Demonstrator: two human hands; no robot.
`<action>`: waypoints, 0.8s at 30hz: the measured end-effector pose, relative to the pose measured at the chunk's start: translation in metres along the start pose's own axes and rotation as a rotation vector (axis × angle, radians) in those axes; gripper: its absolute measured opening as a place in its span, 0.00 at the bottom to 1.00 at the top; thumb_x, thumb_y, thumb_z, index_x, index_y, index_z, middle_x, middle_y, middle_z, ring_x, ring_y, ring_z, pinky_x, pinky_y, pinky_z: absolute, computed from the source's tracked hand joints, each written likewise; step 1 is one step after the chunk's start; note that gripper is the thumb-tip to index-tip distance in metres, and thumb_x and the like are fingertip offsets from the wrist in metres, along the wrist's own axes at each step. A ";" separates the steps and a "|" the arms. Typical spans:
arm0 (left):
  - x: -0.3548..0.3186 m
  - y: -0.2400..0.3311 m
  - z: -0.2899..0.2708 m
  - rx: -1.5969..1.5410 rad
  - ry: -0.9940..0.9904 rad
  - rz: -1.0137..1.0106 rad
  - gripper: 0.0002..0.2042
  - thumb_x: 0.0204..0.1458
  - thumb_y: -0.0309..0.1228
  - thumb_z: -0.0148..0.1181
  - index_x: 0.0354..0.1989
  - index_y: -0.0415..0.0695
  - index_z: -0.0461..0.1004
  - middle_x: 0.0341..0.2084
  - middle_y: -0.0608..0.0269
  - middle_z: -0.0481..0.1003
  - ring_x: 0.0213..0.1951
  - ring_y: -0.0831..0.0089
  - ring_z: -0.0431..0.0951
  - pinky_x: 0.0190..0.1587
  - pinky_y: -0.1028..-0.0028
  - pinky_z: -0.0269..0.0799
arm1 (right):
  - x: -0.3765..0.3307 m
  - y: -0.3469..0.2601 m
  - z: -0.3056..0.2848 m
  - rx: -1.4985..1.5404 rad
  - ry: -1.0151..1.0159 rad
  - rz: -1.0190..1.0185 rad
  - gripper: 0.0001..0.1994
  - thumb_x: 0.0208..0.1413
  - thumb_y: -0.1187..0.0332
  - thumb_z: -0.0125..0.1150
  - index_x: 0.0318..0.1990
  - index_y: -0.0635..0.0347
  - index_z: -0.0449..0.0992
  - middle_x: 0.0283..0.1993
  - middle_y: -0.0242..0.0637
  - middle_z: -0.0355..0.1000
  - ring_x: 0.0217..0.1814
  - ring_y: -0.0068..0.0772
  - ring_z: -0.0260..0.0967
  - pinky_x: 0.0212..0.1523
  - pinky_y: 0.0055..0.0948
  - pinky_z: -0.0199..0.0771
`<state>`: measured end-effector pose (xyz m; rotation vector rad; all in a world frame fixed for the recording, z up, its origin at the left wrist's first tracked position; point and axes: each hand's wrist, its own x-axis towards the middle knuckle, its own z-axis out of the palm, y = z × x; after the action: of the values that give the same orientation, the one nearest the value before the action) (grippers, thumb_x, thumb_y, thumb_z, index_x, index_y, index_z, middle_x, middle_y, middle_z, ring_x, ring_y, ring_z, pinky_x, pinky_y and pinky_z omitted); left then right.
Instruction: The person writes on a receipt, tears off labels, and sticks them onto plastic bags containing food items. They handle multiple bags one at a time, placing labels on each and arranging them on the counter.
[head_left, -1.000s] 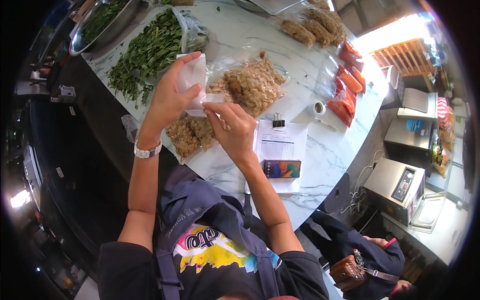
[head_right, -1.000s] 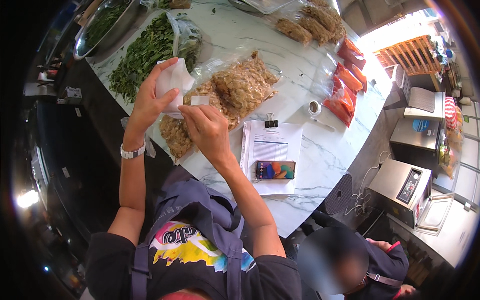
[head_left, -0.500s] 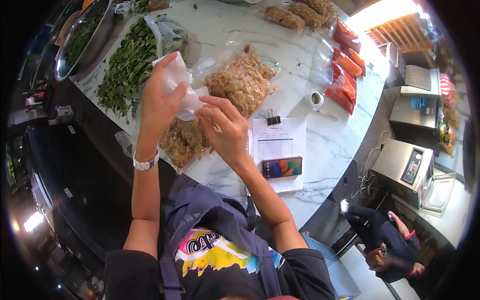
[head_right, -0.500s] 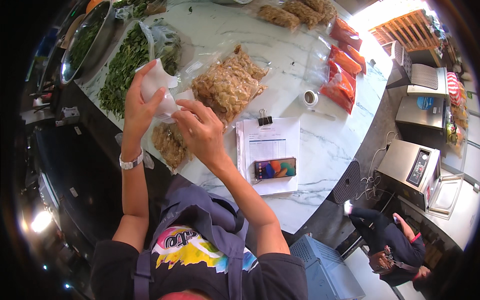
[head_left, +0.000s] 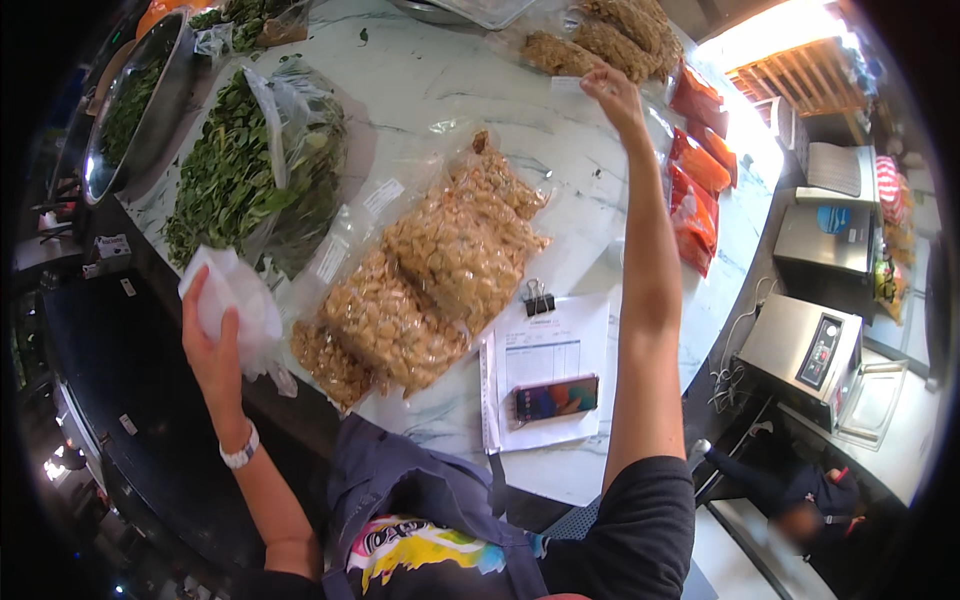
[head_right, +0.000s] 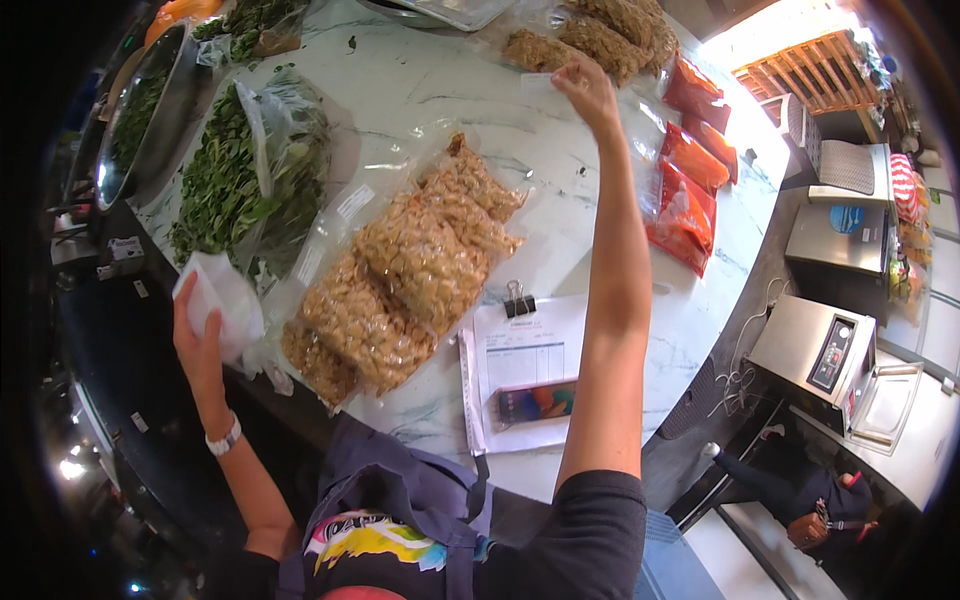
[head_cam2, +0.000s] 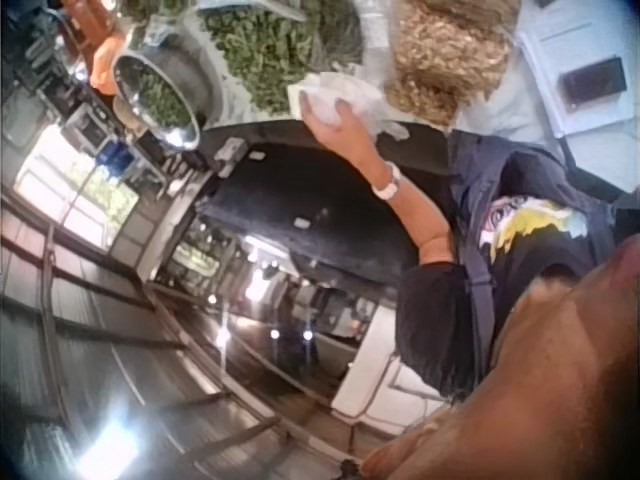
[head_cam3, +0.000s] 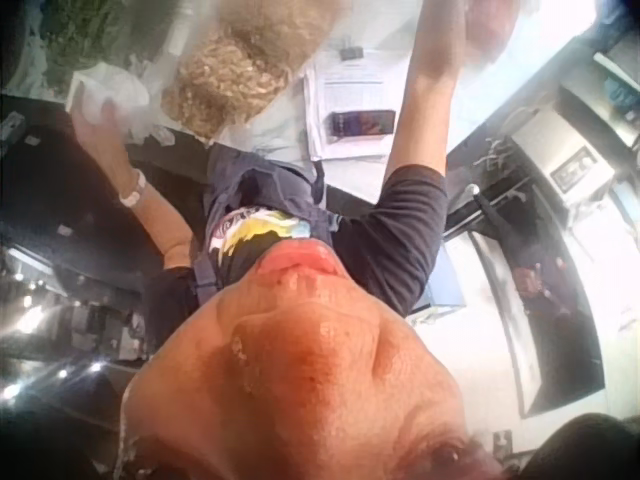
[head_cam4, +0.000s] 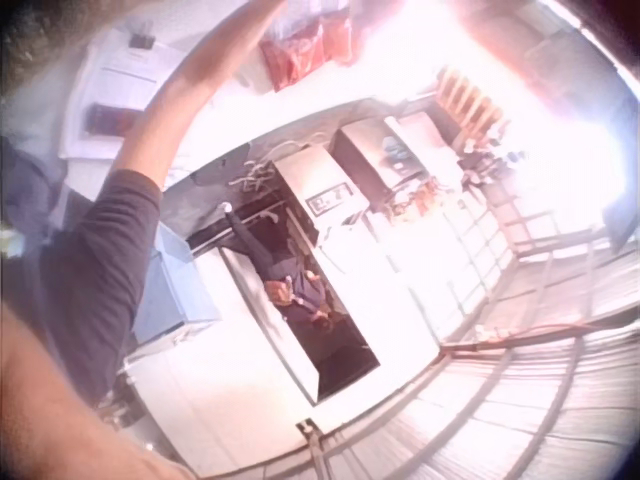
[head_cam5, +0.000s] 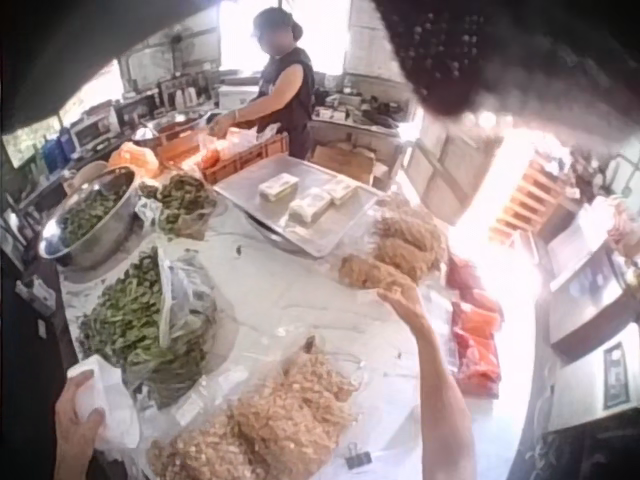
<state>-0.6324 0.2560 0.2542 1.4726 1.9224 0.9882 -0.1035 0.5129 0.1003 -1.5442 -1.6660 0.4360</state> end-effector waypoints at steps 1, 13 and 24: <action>-0.003 -0.005 -0.001 0.011 -0.015 -0.028 0.26 0.47 0.16 0.49 0.58 0.38 0.66 0.54 0.58 0.68 0.57 0.69 0.66 0.62 0.72 0.54 | 0.026 0.012 0.002 0.038 -0.116 0.072 0.11 0.46 0.61 0.65 0.35 0.57 0.80 0.40 0.36 0.75 0.49 0.29 0.69 0.44 0.27 0.69; 0.000 -0.012 0.013 0.141 -0.084 -0.092 0.25 0.46 0.16 0.45 0.56 0.38 0.68 0.53 0.57 0.70 0.56 0.70 0.67 0.61 0.72 0.56 | 0.090 0.067 0.047 0.250 -0.280 0.467 0.12 0.46 0.65 0.62 0.35 0.62 0.80 0.42 0.35 0.75 0.40 0.26 0.67 0.43 0.24 0.64; 0.111 0.072 0.145 0.019 -0.247 0.420 0.20 0.47 0.17 0.48 0.50 0.41 0.73 0.46 0.54 0.75 0.48 0.66 0.75 0.53 0.72 0.66 | -0.004 0.006 0.025 0.234 -0.345 0.417 0.09 0.48 0.65 0.59 0.28 0.62 0.76 0.52 0.44 0.71 0.43 0.24 0.69 0.37 0.23 0.65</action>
<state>-0.5100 0.4070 0.2278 1.9582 1.4838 0.9076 -0.1186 0.5169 0.0792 -1.7038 -1.4641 1.1311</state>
